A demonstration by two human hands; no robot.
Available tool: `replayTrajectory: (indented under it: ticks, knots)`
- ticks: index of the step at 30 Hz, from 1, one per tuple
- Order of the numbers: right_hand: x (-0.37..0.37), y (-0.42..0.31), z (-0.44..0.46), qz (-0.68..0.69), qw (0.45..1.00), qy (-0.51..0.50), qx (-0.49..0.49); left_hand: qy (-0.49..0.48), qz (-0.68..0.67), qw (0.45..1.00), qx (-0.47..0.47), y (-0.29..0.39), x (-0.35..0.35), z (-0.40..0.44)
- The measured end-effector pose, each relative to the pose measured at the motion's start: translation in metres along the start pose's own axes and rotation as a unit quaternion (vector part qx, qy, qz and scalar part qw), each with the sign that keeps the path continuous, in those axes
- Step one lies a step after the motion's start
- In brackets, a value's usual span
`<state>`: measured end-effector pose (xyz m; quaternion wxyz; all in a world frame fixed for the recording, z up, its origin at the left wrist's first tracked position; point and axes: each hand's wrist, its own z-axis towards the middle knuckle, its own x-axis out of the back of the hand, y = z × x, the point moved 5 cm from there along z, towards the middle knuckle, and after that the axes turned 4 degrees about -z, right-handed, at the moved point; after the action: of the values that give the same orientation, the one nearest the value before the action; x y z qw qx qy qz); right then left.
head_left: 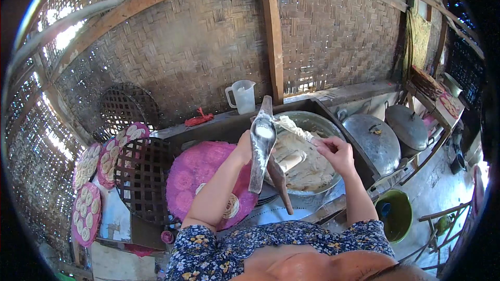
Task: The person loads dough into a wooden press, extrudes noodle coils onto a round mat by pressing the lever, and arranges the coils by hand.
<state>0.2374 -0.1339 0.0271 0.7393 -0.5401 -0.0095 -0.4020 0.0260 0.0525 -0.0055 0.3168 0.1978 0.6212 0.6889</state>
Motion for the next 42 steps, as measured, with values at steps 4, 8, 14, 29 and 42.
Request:
replayTrajectory:
  ticks: [4, 8, 14, 29, 42]
  knots:
    - [0.002, 0.013, 0.004, 0.158, 0.986, -0.055, 0.011, -0.023, 0.051, 0.996, -0.068, 0.009, 0.004, 0.002]
    - [0.037, -0.01, 0.002, 0.019, 0.992, -0.126, 0.017, 0.004, -0.106, 0.994, -0.008, 0.031, 0.004, -0.006]
    - [0.049, 0.013, 0.005, 0.042, 0.999, -0.03, 0.015, -0.115, -0.217, 0.935, -0.254, 0.08, 0.013, -0.038]
    - [-0.05, 0.009, -0.017, 0.074, 0.979, -0.173, 0.081, -0.175, -0.417, 0.853, -0.261, 0.059, 0.048, -0.042]
    - [-0.118, -0.072, -0.075, 0.601, 0.68, -0.399, -0.129, -0.261, -0.45, 0.814, -0.259, 0.079, 0.002, -0.032]
